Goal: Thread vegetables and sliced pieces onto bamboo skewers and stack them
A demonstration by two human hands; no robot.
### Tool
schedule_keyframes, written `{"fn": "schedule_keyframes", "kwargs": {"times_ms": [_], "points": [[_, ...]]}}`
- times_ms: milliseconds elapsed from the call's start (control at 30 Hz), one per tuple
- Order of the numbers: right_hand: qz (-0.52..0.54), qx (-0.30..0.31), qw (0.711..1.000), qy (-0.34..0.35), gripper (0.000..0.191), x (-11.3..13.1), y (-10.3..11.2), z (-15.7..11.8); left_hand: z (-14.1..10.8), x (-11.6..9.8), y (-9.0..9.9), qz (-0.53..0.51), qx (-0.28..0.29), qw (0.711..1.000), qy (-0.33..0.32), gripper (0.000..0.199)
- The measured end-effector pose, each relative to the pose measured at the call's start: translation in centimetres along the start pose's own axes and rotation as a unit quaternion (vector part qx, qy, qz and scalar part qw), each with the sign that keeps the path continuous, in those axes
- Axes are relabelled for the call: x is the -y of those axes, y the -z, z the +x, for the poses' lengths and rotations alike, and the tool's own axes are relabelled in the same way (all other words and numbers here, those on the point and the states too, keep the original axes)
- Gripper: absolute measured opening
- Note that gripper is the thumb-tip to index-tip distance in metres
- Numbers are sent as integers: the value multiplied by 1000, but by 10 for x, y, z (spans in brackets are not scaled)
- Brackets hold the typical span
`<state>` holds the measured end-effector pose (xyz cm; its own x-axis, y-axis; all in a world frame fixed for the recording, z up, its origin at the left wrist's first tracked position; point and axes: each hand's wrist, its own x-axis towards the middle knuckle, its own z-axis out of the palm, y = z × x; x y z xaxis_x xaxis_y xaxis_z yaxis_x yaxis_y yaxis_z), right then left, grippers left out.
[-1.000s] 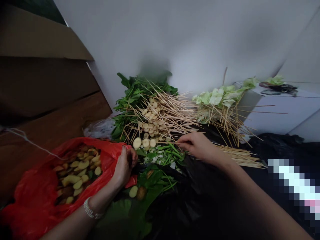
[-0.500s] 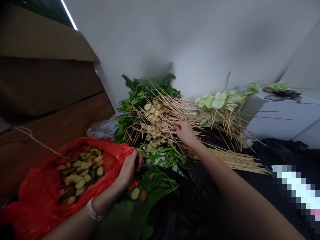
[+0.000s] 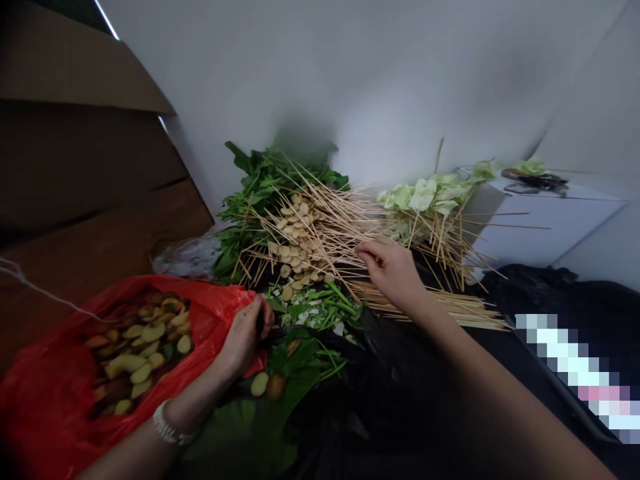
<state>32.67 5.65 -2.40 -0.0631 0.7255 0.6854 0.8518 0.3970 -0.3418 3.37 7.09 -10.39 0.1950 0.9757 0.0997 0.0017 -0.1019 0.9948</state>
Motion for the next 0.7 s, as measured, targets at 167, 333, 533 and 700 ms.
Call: {"fn": "schedule_keyframes", "kwargs": {"times_ms": [167,333,533,700], "points": [[-28,177,982,-55,22,-22,25,-43,3,5,3,-8,6,1000,-1,53],[-210,266,940,-45,23,-46,10,-65,3,-1,1,-9,4,1000,1,53],[-298,266,915,-49,28,-54,-5,-75,1,-5,-1,0,-4,1000,13,53],[-313,269,910,-33,22,-49,-5,-76,1,-7,-1,-13,-3,1000,25,52]]}}
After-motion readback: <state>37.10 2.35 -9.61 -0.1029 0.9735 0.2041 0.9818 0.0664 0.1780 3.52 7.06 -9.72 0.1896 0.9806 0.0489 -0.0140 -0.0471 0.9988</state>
